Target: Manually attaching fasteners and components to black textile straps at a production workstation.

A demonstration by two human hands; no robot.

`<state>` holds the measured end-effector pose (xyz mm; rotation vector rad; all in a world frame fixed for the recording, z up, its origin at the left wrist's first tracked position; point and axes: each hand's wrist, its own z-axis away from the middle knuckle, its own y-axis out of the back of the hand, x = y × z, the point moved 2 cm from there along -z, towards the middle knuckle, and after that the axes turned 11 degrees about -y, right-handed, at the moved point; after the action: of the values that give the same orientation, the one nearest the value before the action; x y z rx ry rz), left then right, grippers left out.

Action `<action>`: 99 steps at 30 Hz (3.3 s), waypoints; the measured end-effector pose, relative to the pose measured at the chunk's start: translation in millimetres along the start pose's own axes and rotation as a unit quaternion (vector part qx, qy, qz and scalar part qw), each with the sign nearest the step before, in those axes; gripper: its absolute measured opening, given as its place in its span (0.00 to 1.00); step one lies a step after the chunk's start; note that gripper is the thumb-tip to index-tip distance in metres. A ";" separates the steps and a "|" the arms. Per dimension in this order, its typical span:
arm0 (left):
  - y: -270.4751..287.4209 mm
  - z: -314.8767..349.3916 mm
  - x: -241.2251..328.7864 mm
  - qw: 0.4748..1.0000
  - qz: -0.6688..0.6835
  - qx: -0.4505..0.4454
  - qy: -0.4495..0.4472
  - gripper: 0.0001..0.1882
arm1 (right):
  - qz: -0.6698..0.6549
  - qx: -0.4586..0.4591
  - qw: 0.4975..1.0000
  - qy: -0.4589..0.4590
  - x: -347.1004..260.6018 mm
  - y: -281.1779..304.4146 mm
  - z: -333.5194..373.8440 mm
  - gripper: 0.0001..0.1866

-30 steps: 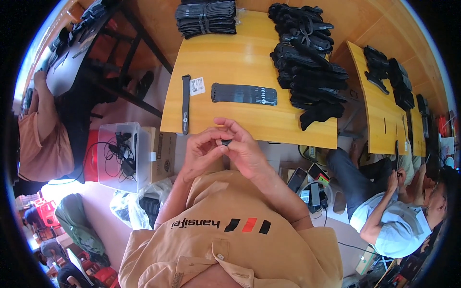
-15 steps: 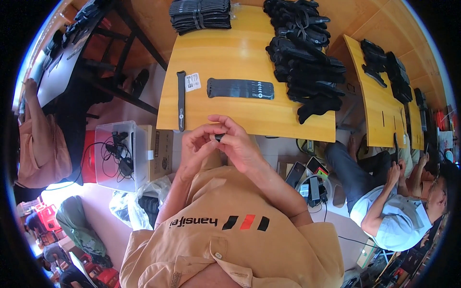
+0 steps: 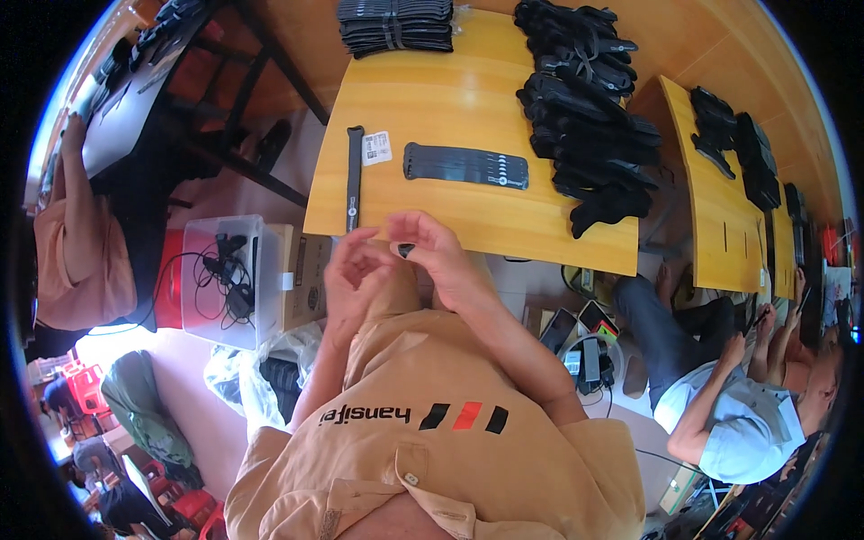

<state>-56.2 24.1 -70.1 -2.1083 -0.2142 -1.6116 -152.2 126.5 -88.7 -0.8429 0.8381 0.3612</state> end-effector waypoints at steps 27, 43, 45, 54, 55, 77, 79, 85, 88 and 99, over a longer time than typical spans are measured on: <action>25.6 -11.4 -34.3 0.906 0.339 0.091 0.238 0.16 | 0.400 0.182 0.811 0.386 0.3 -26.3 8.9 0.12; -2.2 -17.0 -17.6 0.954 0.230 0.045 0.188 0.12 | 0.378 0.157 0.870 0.276 -27.0 -7.8 41.8 0.10; -2.6 -15.7 -18.9 0.953 0.234 0.045 0.189 0.12 | 0.397 0.149 0.847 0.320 -27.5 -6.2 42.5 0.10; -4.6 -15.4 -15.9 0.969 0.168 0.046 0.174 0.14 | 0.469 0.155 0.793 0.357 -31.4 -9.8 44.0 0.07; -3.3 -15.2 -17.1 0.970 0.164 0.047 0.174 0.14 | 0.469 0.154 0.793 0.357 -31.9 -9.6 43.5 0.07; -9.6 -20.1 -14.2 0.979 0.087 0.066 0.170 0.15 | 0.409 0.168 0.853 0.278 -27.5 0.1 30.1 0.07; -9.6 -20.7 -16.4 0.981 0.080 0.072 0.161 0.15 | 0.404 0.165 0.858 0.272 -29.2 -2.0 31.5 0.07; -4.8 -21.2 -17.9 0.983 0.077 0.064 0.156 0.15 | 0.521 0.194 0.751 0.357 -30.8 -9.4 32.9 0.05; -3.9 -19.8 -16.1 0.982 0.074 0.071 0.157 0.14 | 0.474 0.160 0.813 0.298 -27.3 -6.9 25.7 0.05; 13.5 -15.6 -7.9 0.969 -0.156 -0.054 0.183 0.15 | 0.472 0.137 0.827 0.272 -14.8 -12.6 19.1 0.04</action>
<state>-66.7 6.4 -78.2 -1.8745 -0.3533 -2.2088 -144.6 133.9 -63.5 -0.1796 1.7963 0.8623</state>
